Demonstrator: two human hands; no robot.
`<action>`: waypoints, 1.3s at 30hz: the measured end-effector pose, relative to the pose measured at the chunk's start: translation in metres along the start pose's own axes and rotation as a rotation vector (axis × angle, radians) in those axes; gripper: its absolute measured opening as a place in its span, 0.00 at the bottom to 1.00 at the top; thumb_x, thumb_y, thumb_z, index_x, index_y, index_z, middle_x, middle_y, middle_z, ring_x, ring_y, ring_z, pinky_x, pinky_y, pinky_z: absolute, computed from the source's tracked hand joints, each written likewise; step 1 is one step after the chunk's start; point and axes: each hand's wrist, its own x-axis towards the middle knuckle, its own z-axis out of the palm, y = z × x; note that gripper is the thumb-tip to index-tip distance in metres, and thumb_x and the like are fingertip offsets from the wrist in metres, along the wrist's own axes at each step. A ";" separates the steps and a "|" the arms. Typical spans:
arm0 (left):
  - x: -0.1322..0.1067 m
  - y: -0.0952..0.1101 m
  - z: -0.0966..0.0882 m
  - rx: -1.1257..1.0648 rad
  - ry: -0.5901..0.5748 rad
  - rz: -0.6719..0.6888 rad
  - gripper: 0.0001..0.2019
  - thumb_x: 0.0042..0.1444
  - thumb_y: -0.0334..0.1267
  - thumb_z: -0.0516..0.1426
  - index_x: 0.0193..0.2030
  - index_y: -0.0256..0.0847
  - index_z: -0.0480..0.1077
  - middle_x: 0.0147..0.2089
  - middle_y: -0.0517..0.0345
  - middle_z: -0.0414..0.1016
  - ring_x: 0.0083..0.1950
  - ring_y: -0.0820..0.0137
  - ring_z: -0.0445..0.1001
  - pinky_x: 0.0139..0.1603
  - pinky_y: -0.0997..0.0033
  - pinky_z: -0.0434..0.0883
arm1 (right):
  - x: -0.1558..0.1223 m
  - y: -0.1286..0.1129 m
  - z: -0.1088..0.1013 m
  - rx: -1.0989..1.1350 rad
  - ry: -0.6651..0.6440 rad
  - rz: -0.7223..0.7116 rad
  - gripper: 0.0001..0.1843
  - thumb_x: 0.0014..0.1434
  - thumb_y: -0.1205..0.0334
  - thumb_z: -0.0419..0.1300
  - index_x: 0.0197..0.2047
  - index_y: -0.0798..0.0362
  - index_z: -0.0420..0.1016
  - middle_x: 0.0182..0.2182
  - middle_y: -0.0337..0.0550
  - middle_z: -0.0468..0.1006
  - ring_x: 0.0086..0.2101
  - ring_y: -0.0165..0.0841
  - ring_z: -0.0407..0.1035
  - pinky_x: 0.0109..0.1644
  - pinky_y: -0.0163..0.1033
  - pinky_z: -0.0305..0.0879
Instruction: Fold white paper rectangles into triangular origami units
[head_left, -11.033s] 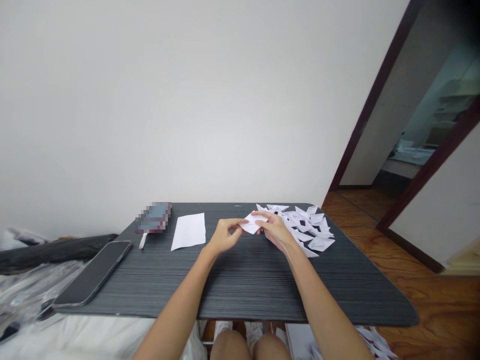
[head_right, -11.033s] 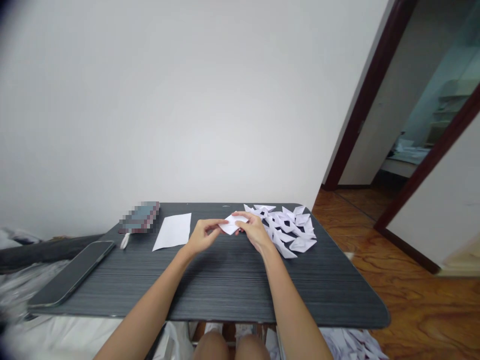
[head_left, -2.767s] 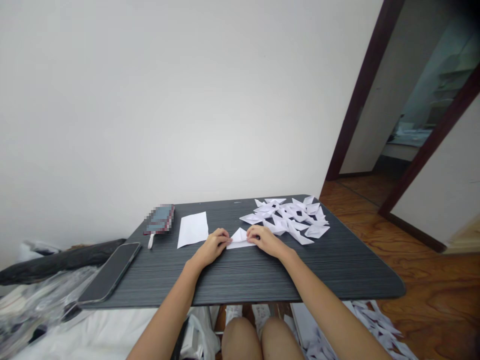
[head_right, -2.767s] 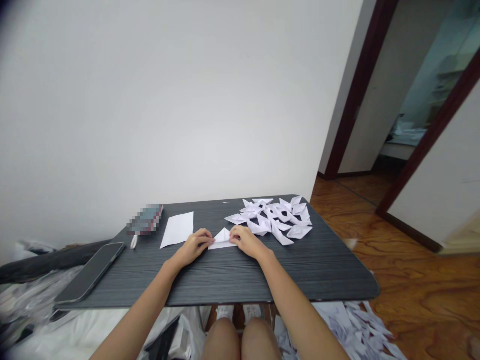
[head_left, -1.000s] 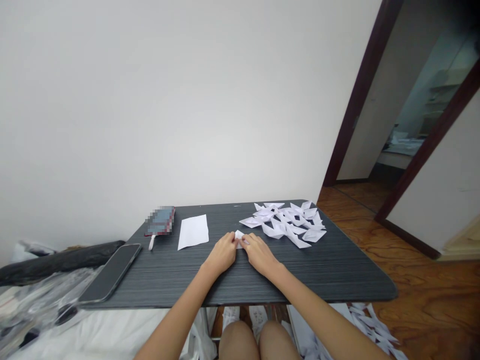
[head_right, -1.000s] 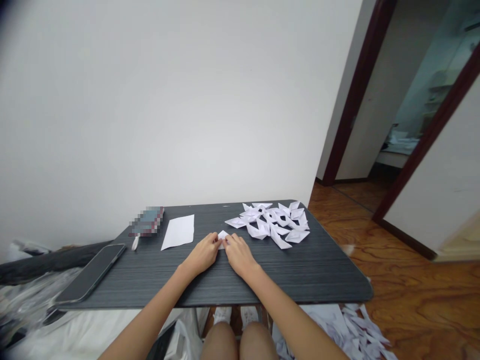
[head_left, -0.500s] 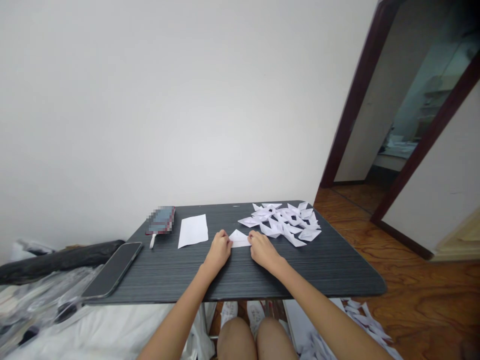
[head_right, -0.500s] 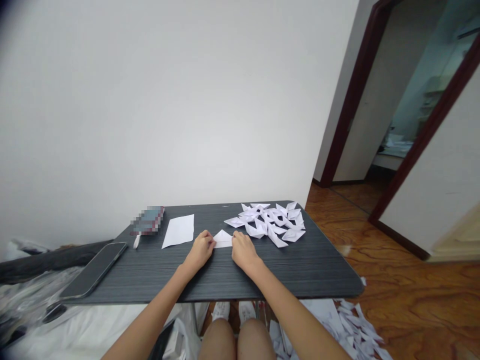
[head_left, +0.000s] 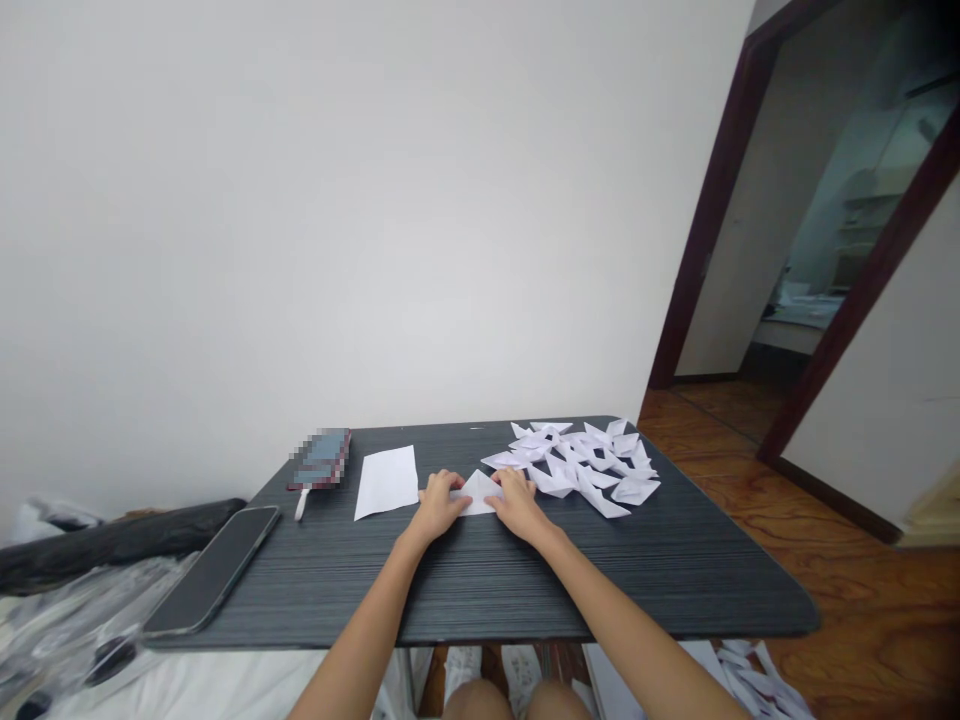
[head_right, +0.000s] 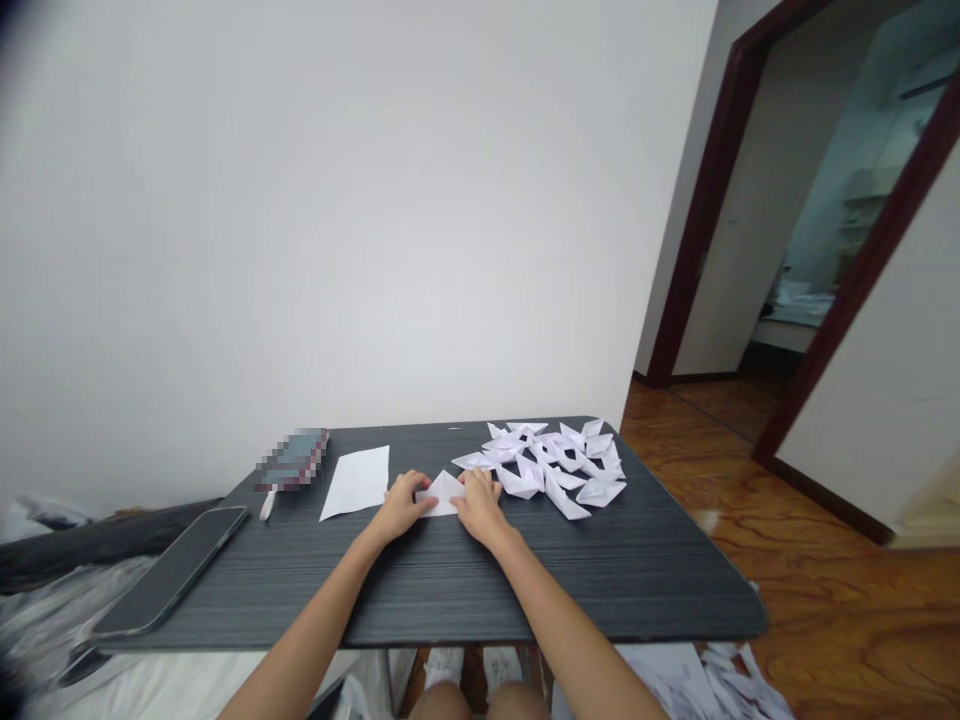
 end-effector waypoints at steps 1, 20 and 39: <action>-0.003 0.002 -0.002 0.003 0.040 0.051 0.06 0.48 0.37 0.52 0.32 0.38 0.66 0.36 0.56 0.67 0.42 0.65 0.62 0.39 0.66 0.57 | -0.001 0.000 -0.004 0.012 0.019 -0.054 0.05 0.50 0.66 0.55 0.33 0.54 0.65 0.34 0.42 0.68 0.40 0.36 0.58 0.40 0.40 0.48; -0.004 -0.013 0.001 -0.158 0.025 0.244 0.08 0.51 0.34 0.49 0.36 0.38 0.68 0.32 0.57 0.71 0.34 0.72 0.67 0.37 0.74 0.62 | -0.001 0.019 -0.015 0.159 -0.083 -0.192 0.08 0.54 0.66 0.51 0.34 0.56 0.71 0.30 0.43 0.72 0.34 0.32 0.65 0.40 0.36 0.57; -0.010 0.007 0.012 0.219 0.012 0.359 0.18 0.51 0.23 0.42 0.37 0.42 0.69 0.40 0.52 0.61 0.42 0.67 0.59 0.42 0.62 0.56 | -0.010 -0.006 -0.010 -0.166 -0.073 -0.291 0.17 0.50 0.79 0.45 0.36 0.55 0.69 0.33 0.46 0.65 0.38 0.33 0.58 0.43 0.37 0.56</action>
